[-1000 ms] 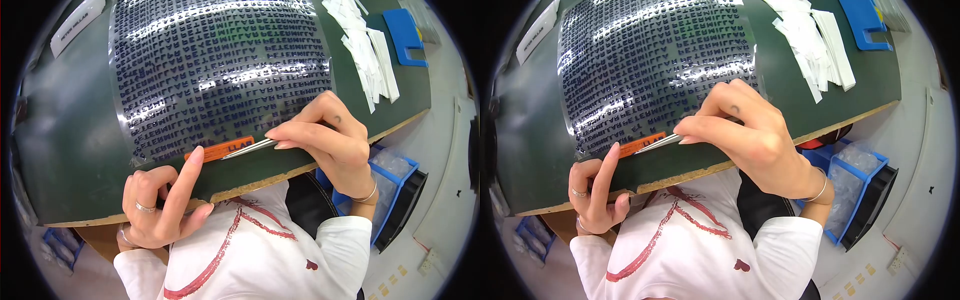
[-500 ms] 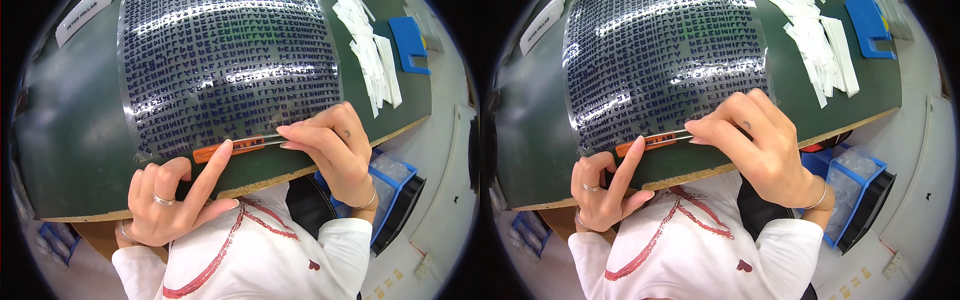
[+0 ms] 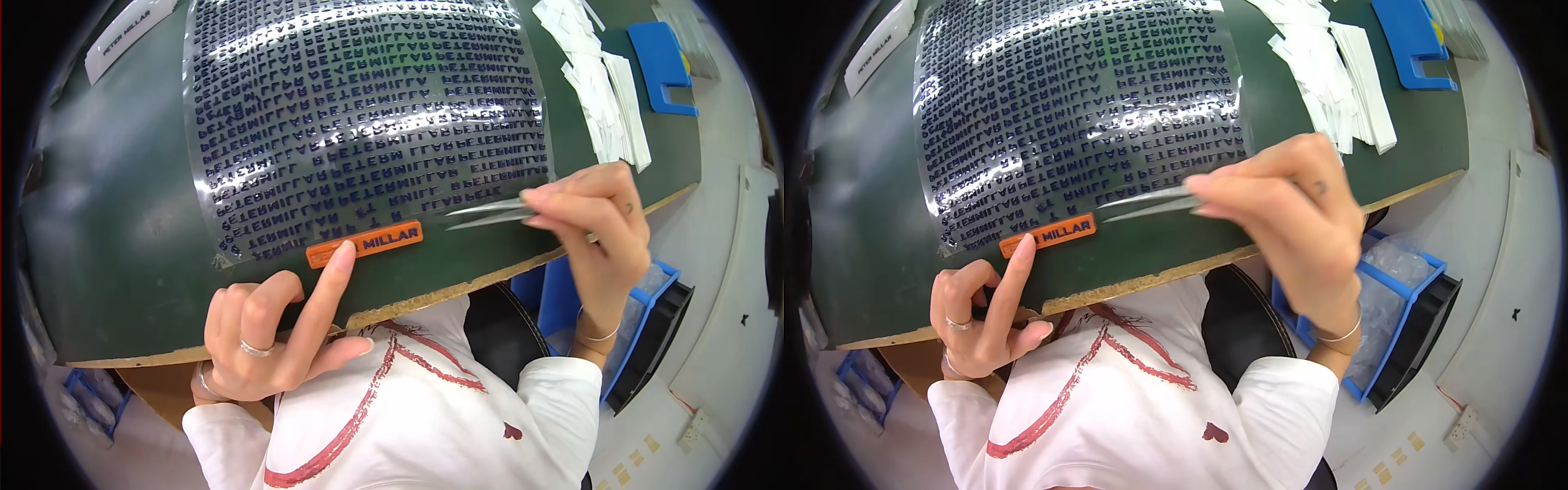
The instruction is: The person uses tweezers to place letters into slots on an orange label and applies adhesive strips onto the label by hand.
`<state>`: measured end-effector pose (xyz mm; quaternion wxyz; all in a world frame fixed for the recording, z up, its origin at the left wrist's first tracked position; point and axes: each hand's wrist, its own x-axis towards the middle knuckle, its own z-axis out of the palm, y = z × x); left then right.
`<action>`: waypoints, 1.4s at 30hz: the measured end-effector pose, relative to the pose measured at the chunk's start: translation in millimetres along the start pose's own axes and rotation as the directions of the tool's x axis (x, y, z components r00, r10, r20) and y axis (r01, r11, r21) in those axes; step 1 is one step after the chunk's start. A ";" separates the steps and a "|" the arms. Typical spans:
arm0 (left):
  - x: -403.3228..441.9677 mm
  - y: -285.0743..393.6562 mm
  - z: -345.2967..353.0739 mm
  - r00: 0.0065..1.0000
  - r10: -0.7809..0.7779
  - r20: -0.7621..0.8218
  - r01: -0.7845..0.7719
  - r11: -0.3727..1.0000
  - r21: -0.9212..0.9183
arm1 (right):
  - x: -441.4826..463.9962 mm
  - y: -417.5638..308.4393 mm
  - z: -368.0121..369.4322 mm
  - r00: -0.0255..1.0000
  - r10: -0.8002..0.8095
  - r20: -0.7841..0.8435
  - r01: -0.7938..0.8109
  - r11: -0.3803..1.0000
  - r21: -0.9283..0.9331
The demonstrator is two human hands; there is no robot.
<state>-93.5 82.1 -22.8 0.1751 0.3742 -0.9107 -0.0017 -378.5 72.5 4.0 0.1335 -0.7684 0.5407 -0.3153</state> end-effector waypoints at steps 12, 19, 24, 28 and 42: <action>-1.2 -0.4 2.4 1.000 -0.023 0.004 0.023 0.999 -0.040 | -7.2 49.2 -13.6 0.997 -0.048 0.065 0.050 0.998 -0.031; -0.1 -2.5 5.9 1.000 -0.006 -0.004 0.006 0.999 -0.042 | -7.9 52.5 -12.3 0.996 -0.080 0.047 0.081 0.996 -0.031; -0.3 -3.1 6.0 1.000 -0.006 -0.006 0.005 0.999 -0.035 | -7.8 53.6 -8.9 0.995 -0.085 0.045 0.086 0.996 -0.025; 0.1 -3.7 6.2 1.000 -0.007 -0.004 0.007 0.999 -0.035 | -6.6 53.7 -3.1 0.996 -0.089 -0.006 0.089 0.996 -0.014; 0.9 -5.5 4.5 1.000 -0.007 -0.006 0.006 0.999 -0.052 | -6.4 48.6 0.3 0.981 -0.194 0.011 0.194 0.976 -0.093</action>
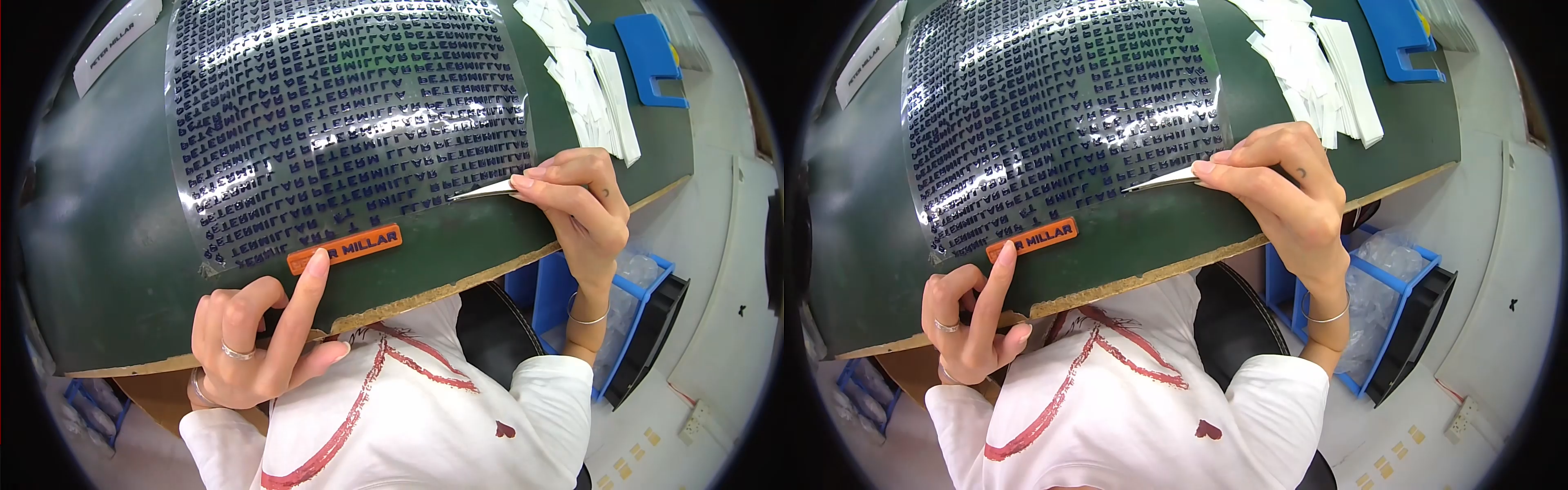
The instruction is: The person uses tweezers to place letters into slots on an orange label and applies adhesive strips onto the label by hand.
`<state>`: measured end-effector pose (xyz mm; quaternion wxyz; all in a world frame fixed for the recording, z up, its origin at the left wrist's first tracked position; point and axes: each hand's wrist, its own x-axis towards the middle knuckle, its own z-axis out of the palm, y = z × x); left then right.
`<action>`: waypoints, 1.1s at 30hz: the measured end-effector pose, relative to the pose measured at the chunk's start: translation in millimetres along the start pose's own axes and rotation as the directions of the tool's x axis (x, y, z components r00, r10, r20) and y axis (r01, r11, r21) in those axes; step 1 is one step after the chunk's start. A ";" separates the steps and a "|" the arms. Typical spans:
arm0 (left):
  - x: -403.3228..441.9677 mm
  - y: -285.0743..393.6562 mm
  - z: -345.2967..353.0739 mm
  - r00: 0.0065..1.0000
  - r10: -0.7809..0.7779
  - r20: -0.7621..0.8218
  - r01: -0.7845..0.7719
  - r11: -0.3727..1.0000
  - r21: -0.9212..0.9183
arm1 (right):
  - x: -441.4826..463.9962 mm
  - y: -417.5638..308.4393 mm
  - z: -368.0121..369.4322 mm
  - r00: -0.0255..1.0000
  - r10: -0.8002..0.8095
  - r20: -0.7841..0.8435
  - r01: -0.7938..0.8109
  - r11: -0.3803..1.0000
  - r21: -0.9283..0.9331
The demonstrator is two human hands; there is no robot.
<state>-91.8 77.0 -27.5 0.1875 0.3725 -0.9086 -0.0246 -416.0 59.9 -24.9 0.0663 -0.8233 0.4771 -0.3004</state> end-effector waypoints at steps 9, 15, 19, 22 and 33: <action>-15.1 -11.5 -13.6 0.992 -0.122 -0.028 0.116 0.979 -0.167 | 26.3 -42.7 -0.9 0.968 0.231 0.099 -0.244 0.957 0.157; -12.4 -9.0 -5.8 0.997 -0.067 -0.037 0.063 0.991 -0.114 | 44.0 -59.0 26.8 0.970 0.118 0.212 -0.180 0.934 0.307; -11.5 -8.1 -6.1 0.997 -0.061 -0.041 0.057 0.995 -0.083 | 48.0 -61.8 32.1 0.968 0.082 0.239 -0.150 0.947 0.284; -9.6 -8.0 -7.2 0.999 -0.035 -0.015 0.034 0.997 -0.064 | 49.4 -63.7 32.2 0.967 0.079 0.242 -0.142 0.956 0.256; -8.1 -4.9 -4.1 0.999 -0.003 -0.032 0.005 0.998 0.067 | 18.0 -63.8 2.6 0.988 0.125 -0.092 -0.124 0.992 0.018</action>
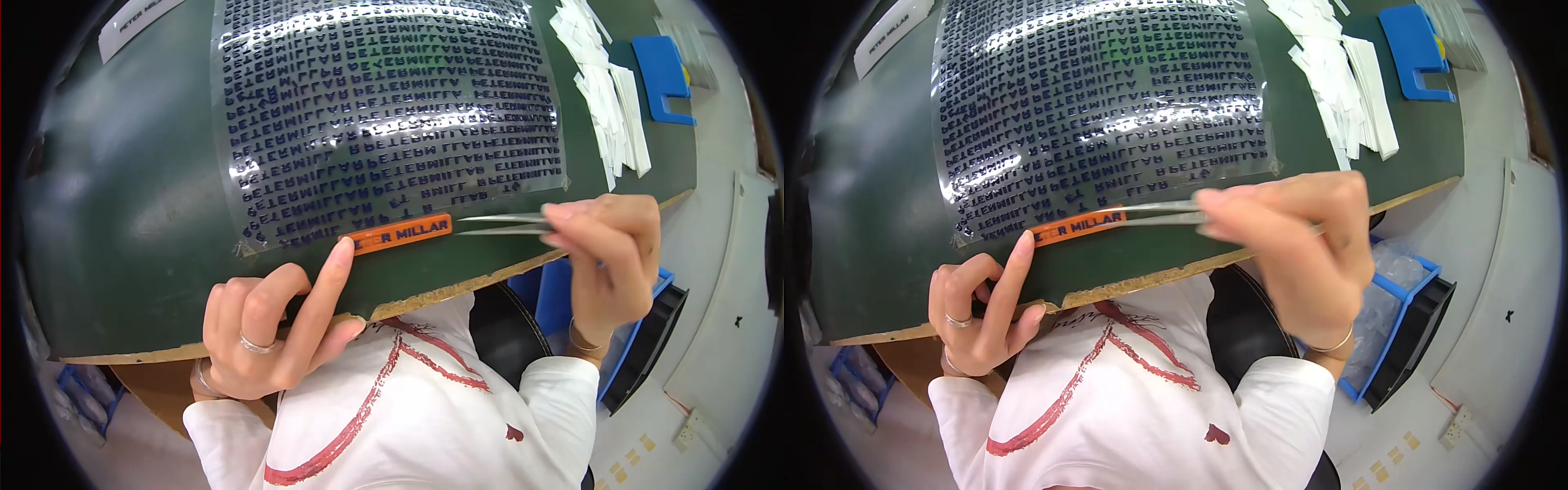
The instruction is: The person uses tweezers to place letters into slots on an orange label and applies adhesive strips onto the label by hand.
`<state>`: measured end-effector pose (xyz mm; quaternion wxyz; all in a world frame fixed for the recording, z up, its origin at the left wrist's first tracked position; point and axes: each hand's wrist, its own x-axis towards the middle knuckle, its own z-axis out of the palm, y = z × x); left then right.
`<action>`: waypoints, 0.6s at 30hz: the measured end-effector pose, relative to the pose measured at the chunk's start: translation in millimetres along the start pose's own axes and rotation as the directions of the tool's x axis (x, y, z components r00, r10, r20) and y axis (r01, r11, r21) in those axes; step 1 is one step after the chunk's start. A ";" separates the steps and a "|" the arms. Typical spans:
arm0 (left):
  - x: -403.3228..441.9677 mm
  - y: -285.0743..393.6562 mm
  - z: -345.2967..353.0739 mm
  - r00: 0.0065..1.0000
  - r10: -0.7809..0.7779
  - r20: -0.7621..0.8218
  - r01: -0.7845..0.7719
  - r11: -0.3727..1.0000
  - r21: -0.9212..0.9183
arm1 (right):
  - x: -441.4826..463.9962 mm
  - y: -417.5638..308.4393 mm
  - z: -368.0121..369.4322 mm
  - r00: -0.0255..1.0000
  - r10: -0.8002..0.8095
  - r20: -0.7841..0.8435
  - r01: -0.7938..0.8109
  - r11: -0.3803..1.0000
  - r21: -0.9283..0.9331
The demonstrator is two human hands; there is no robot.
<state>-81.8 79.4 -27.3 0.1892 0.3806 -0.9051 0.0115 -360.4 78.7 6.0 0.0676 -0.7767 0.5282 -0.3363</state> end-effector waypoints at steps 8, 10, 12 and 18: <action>-4.6 1.4 2.8 1.000 -0.020 0.010 0.021 0.999 -0.039 | -26.6 47.4 -19.0 0.985 0.157 0.065 -0.153 0.986 -0.067; -3.7 2.4 2.4 0.999 -0.033 0.029 0.035 0.998 -0.050 | -27.3 51.8 -20.2 0.983 0.162 0.083 -0.155 0.985 -0.075; -0.1 3.9 0.8 0.999 -0.030 0.042 0.032 0.999 -0.036 | -26.2 55.3 -21.8 0.988 0.131 0.076 -0.125 0.989 -0.078; 2.4 6.3 1.6 0.998 -0.022 0.055 0.021 1.000 0.020 | -26.3 61.2 -19.1 0.994 0.094 0.061 -0.090 0.994 -0.061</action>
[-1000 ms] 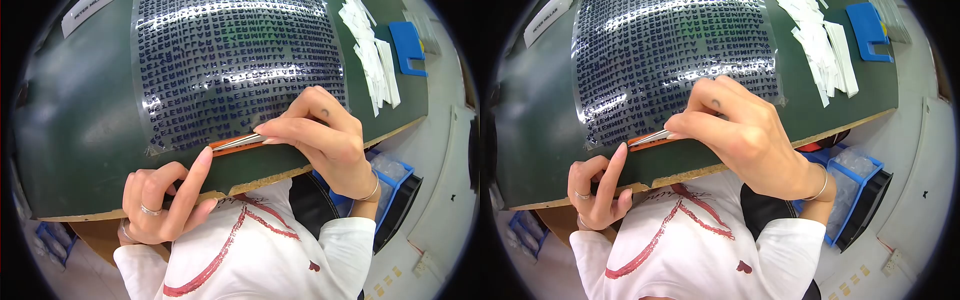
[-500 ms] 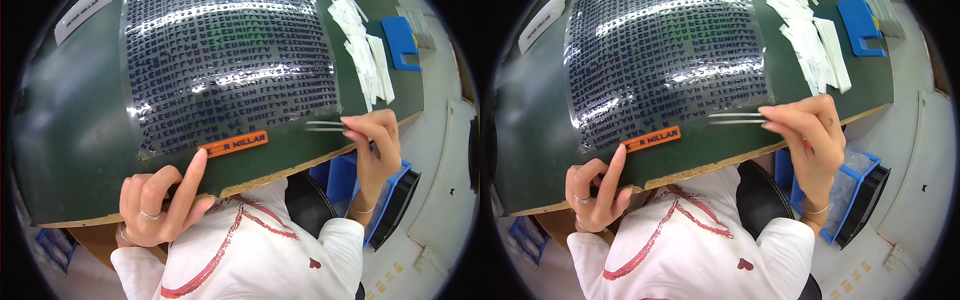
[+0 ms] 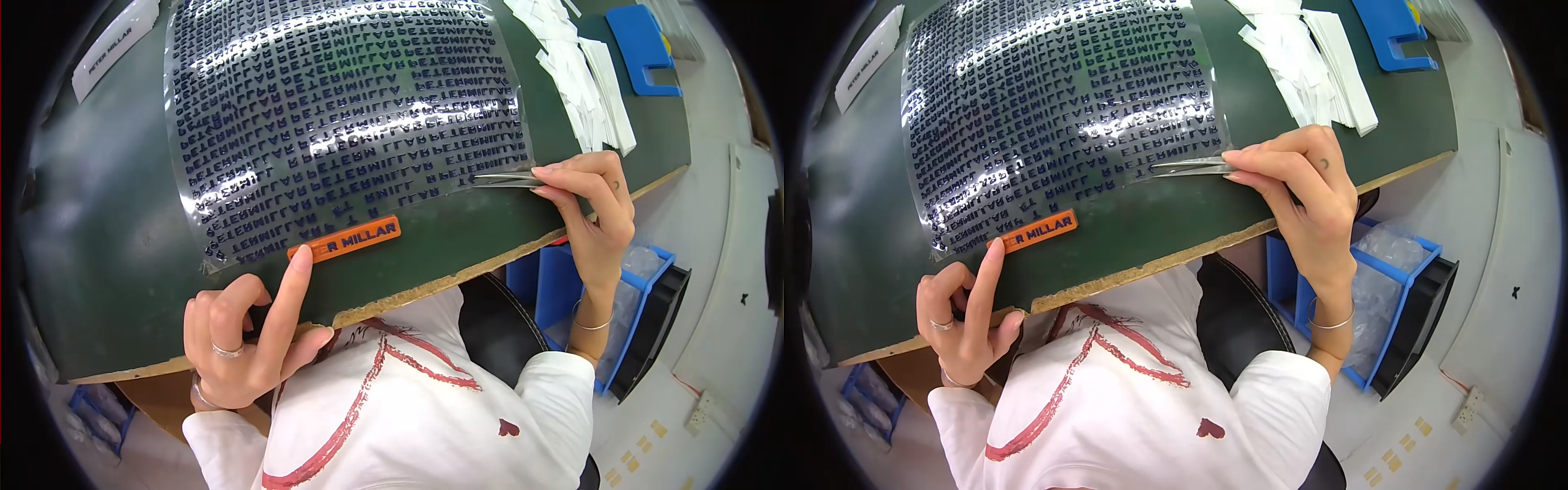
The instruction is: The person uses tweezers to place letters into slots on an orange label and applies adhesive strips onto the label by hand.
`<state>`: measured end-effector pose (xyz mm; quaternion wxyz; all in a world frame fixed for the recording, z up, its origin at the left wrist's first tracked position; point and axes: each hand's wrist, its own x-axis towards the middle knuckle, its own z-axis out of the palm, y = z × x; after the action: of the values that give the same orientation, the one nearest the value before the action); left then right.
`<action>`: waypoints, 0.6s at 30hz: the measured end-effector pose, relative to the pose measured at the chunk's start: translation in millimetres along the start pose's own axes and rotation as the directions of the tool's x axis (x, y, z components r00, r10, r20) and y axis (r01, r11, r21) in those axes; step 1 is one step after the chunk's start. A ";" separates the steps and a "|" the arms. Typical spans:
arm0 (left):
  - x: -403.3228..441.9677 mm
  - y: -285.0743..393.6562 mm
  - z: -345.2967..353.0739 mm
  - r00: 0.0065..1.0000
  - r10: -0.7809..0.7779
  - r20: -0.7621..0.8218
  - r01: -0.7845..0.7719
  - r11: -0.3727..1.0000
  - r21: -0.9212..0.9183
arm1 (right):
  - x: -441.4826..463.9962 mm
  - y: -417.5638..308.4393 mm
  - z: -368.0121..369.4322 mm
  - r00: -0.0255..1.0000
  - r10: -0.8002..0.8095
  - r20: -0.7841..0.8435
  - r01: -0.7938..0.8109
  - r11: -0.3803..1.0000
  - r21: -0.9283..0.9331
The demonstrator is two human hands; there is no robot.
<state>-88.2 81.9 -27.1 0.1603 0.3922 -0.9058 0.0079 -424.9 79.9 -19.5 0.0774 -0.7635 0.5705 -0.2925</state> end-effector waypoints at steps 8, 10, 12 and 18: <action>-1.9 0.3 0.3 1.000 0.002 0.006 -0.002 1.000 0.013 | 13.0 10.8 8.2 0.991 -0.121 -0.053 0.124 0.991 0.056; -2.0 0.1 1.0 1.000 0.004 0.004 -0.004 1.000 0.015 | 16.0 12.3 10.2 0.988 -0.151 -0.037 0.153 0.986 0.070; -2.3 -0.2 1.5 1.000 0.007 -0.001 -0.007 1.000 0.020 | 16.9 13.1 10.8 0.986 -0.167 -0.028 0.168 0.983 0.077; -1.9 0.4 2.4 1.000 0.007 0.008 -0.007 1.000 0.022 | 14.3 10.0 7.2 0.992 -0.128 0.008 0.128 0.990 0.056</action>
<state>-87.9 83.2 -29.8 0.1522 0.3907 -0.9077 0.0170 -426.8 61.8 -24.7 0.0831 -0.7978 0.5115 -0.3081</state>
